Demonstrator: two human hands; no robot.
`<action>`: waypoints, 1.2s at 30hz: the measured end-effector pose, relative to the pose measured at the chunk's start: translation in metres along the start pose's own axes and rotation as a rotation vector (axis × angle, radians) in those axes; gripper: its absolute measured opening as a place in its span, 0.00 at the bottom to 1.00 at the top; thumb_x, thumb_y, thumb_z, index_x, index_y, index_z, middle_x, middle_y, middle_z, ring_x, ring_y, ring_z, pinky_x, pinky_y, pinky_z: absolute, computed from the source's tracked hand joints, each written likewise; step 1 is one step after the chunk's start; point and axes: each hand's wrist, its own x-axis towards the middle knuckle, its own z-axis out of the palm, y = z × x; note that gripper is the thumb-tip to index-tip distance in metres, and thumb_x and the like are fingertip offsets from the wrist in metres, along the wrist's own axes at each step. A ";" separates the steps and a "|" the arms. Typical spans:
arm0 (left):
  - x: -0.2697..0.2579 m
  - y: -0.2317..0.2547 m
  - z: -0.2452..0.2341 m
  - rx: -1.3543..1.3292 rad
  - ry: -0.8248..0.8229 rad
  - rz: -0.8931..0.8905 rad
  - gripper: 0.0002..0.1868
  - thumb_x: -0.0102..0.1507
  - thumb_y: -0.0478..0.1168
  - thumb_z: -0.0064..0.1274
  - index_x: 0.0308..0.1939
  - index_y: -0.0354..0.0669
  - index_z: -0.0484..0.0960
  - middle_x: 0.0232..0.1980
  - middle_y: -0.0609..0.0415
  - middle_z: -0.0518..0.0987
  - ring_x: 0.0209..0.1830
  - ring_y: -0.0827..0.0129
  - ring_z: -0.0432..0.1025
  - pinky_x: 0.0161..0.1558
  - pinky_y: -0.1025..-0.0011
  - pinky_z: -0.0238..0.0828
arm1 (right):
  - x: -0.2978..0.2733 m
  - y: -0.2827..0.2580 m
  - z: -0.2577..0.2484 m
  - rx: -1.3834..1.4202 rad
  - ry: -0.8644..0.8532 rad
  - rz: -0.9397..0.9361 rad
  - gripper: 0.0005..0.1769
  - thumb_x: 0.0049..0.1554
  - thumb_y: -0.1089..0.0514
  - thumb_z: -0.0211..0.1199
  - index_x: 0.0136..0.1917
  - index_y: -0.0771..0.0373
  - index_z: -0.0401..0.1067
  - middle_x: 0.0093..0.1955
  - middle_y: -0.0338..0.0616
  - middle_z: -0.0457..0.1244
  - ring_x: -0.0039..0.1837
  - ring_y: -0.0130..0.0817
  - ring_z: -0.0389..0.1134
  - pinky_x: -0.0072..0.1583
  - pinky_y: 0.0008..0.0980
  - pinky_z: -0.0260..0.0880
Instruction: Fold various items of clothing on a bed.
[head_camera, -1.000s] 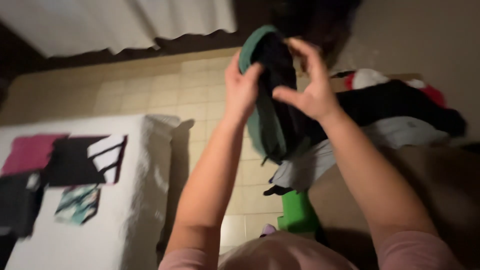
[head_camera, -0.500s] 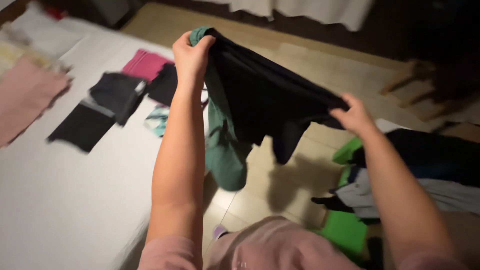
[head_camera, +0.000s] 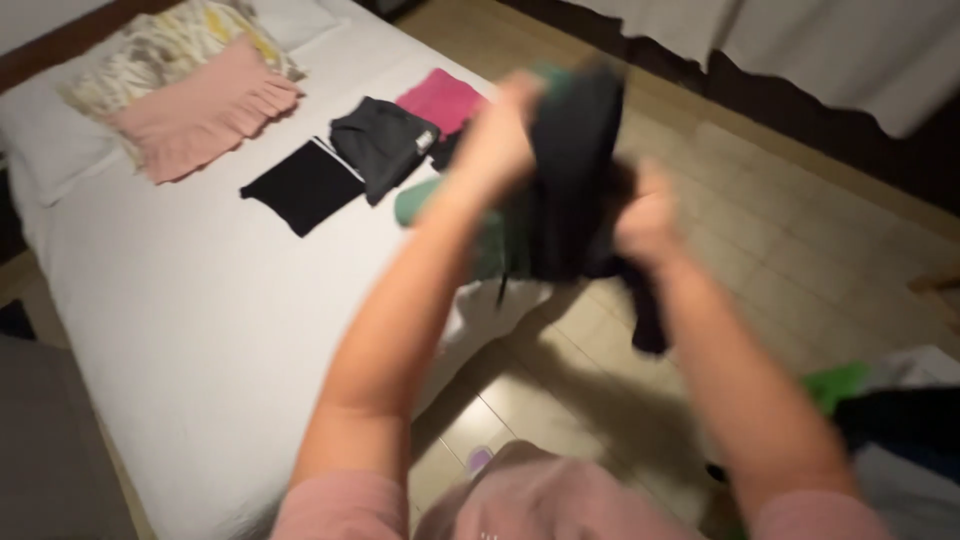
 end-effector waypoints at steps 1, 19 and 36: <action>0.001 0.020 0.008 0.011 0.013 0.000 0.15 0.60 0.45 0.59 0.45 0.37 0.80 0.39 0.37 0.81 0.41 0.46 0.78 0.43 0.57 0.75 | 0.008 0.000 0.026 0.007 -0.010 -0.012 0.17 0.70 0.58 0.49 0.67 0.64 0.70 0.66 0.46 0.67 0.67 0.43 0.66 0.72 0.43 0.63; -0.207 -0.122 0.066 0.040 0.492 -0.439 0.41 0.48 0.50 0.72 0.58 0.35 0.70 0.51 0.41 0.79 0.50 0.44 0.75 0.49 0.56 0.73 | 0.097 -0.086 0.068 -0.046 -0.392 -0.068 0.25 0.68 0.45 0.50 0.74 0.56 0.63 0.74 0.43 0.59 0.75 0.38 0.58 0.75 0.36 0.55; -0.178 -0.062 0.119 0.359 -0.125 -0.376 0.20 0.62 0.48 0.51 0.54 0.41 0.75 0.55 0.42 0.76 0.58 0.51 0.70 0.62 0.61 0.65 | 0.019 -0.029 -0.097 -0.269 -0.252 -0.051 0.23 0.67 0.44 0.53 0.70 0.56 0.66 0.71 0.44 0.61 0.72 0.40 0.61 0.72 0.37 0.58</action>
